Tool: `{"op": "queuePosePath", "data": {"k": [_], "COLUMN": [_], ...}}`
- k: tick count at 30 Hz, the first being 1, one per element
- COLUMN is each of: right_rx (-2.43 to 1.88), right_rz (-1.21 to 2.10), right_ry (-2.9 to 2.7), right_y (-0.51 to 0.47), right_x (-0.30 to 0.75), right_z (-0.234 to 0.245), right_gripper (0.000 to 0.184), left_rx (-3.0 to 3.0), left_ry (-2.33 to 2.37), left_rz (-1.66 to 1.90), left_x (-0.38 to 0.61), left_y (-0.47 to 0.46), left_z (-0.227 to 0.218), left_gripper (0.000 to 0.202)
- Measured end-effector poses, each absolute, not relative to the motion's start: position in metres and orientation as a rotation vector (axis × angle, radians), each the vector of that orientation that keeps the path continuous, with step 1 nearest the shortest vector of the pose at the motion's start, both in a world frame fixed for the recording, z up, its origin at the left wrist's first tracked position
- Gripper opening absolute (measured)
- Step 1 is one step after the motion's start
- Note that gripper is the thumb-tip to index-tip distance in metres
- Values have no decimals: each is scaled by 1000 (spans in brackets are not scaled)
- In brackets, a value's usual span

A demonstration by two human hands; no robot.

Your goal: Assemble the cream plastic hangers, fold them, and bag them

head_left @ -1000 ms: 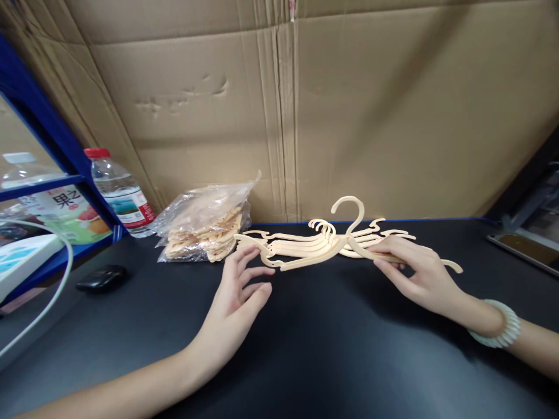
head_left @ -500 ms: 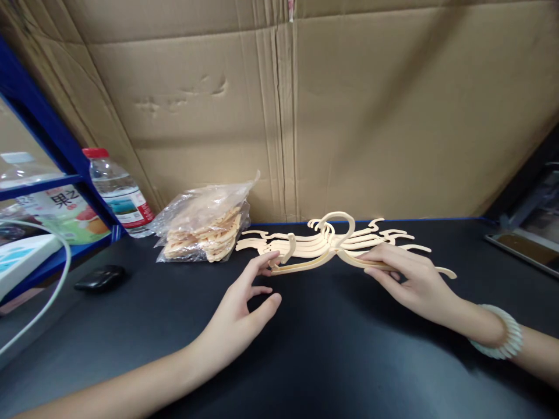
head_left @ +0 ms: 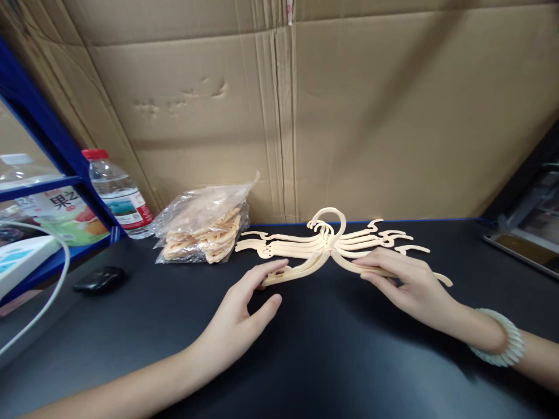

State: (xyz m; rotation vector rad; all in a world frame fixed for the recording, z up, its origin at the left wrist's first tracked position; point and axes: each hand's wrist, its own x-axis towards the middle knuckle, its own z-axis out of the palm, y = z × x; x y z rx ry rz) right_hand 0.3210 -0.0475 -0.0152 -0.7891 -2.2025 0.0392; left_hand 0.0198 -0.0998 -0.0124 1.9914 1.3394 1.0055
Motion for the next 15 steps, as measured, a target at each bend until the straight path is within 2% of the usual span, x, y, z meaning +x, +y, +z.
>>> {"op": "queuePosePath", "data": {"k": [10, 15], "right_rx": [-820, -803], "right_rz": [58, -236], "right_ry": [-2261, -2420], "right_y": [-47, -44], "right_x": [321, 327], "right_z": [-20, -15], "right_gripper": [16, 24], "left_rx": [1768, 1678], "left_ry": [1275, 1271], "left_rz": [1024, 1109], "left_x": [23, 22], "left_y": [-99, -95], "left_z": [-9, -7], "left_gripper": [33, 32]}}
